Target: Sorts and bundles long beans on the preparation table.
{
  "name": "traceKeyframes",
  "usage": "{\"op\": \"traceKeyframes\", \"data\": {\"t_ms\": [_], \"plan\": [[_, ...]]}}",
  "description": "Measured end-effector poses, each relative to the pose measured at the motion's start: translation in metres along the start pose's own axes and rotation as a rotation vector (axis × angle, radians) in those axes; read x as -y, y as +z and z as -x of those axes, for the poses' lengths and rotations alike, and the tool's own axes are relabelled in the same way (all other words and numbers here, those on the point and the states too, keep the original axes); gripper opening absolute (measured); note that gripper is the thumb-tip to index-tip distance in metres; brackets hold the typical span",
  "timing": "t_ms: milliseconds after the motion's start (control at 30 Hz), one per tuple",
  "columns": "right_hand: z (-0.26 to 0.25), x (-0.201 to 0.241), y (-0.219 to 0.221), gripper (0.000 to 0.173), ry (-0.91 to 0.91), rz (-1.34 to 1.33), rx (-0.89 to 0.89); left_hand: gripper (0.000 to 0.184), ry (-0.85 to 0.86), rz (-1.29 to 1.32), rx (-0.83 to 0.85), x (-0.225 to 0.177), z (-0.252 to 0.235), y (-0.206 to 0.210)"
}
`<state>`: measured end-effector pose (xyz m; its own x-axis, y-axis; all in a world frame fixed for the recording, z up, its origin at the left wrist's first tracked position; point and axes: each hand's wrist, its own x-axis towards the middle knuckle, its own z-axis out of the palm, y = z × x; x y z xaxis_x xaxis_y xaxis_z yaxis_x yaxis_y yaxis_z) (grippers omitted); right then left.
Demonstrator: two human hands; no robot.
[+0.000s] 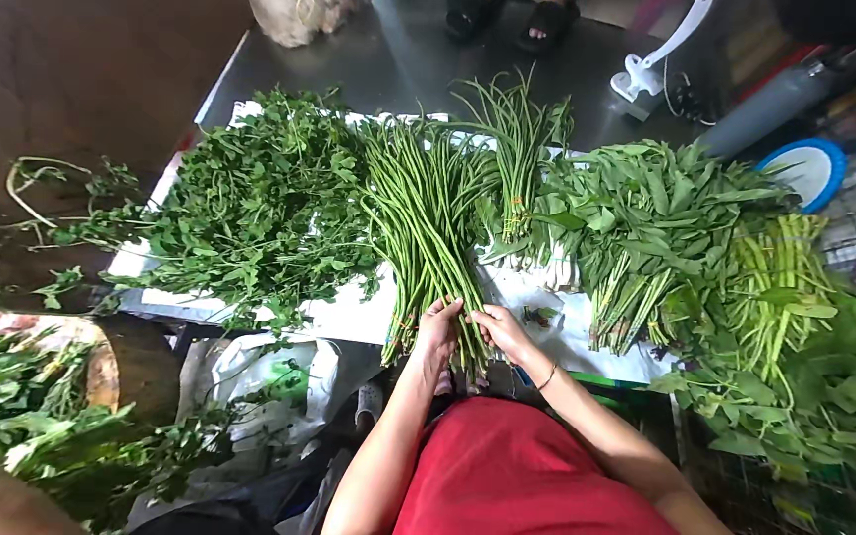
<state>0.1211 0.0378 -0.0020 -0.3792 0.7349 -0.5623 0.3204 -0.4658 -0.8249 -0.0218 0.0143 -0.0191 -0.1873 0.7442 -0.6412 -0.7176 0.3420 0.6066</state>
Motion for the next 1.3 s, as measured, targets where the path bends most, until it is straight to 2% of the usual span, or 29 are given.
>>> {"op": "traceKeyframes", "data": {"t_ms": [333,500,833,900,1000,1100,1200,1300], "plan": [[-0.003,-0.007,-0.003,0.03,-0.055,0.072,-0.036,0.019,-0.02,-0.049,-0.016,-0.005,0.004,-0.001],[-0.001,-0.006,-0.006,0.034,-0.01,-0.066,0.013,0.016,-0.021,-0.045,-0.001,-0.005,0.002,-0.004],[0.002,0.0,-0.006,0.03,0.031,-0.088,0.023,0.017,-0.093,0.017,-0.013,-0.009,0.007,-0.003],[0.003,0.023,-0.015,0.032,-0.002,-0.062,0.015,0.018,-0.105,0.016,0.005,-0.01,0.006,-0.004],[-0.016,0.076,-0.043,0.035,-0.24,0.059,-0.044,0.024,-0.108,-0.004,0.033,-0.009,0.004,-0.007],[-0.025,0.189,-0.065,0.034,-0.395,0.127,-0.15,0.025,-0.098,-0.028,0.057,-0.009,0.004,-0.007],[-0.014,0.276,-0.081,0.028,-0.621,0.063,-0.21,0.024,-0.101,-0.026,0.075,-0.013,0.004,-0.007],[0.003,0.306,-0.083,0.02,-0.771,-0.045,-0.254,0.024,-0.096,0.0,0.095,-0.015,0.001,-0.011]]}}
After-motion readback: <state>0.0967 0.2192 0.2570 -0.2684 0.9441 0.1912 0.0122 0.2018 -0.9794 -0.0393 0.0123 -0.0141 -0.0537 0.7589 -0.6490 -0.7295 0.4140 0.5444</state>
